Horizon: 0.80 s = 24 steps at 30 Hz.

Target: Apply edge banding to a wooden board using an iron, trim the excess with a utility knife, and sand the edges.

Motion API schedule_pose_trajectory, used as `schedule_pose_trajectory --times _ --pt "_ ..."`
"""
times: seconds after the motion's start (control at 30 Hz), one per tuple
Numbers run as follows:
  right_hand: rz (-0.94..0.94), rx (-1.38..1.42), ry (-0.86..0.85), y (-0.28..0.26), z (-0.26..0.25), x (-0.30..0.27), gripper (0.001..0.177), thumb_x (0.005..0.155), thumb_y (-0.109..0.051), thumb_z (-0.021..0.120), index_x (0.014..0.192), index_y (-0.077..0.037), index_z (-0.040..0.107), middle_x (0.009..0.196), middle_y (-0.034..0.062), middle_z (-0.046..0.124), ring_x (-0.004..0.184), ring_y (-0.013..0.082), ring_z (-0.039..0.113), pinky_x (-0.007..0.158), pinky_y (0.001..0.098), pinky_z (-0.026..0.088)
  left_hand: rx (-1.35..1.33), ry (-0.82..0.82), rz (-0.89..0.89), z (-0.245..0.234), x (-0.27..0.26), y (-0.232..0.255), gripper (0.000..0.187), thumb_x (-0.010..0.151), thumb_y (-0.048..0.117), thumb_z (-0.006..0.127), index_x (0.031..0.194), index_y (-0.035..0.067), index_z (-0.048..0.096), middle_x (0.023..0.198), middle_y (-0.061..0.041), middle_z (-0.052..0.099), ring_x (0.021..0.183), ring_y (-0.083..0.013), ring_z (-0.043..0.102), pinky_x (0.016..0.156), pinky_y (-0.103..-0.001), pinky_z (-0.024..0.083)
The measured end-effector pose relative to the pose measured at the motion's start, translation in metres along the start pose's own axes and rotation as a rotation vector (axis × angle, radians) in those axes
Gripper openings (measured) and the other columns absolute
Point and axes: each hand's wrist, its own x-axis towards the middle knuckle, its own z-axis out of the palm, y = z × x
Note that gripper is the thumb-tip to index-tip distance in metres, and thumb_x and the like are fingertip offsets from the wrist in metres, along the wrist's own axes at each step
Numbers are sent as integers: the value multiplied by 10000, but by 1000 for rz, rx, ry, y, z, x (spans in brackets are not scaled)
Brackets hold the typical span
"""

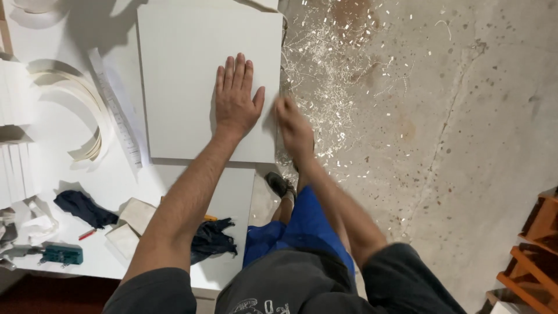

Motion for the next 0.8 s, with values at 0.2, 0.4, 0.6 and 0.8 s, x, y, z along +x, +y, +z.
schedule_pose_trajectory --times 0.2,0.4,0.6,0.8 --pt "-50 -153 -96 -1 -3 -25 398 1021 -87 608 1412 -125 541 1502 156 524 1187 319 648 925 366 569 23 -16 -6 -2 -2 -3 621 1085 374 574 1559 -9 453 1636 -183 347 1531 -360 274 1277 -516 202" --pt "152 -12 -115 -33 -12 -51 343 1011 -178 562 1336 -71 584 1260 149 608 1092 282 634 904 363 555 25 3 11 1 -3 -1 613 1083 376 562 1546 -16 471 1629 -183 365 1524 -368 287 1274 -523 208" --pt "-233 -25 112 20 5 58 317 998 -93 695 1312 -80 649 1428 149 594 1261 300 640 1045 352 574 53 10 6 8 4 -4 620 1074 418 523 1533 5 473 1609 -189 386 1506 -372 311 1260 -518 198" --pt "-174 103 191 -18 2 -15 271 962 -66 708 1229 -53 744 1354 214 651 1247 340 636 1085 392 494 103 101 39 18 1 -4 616 1042 453 541 1489 29 538 1571 -189 459 1470 -379 391 1236 -523 226"
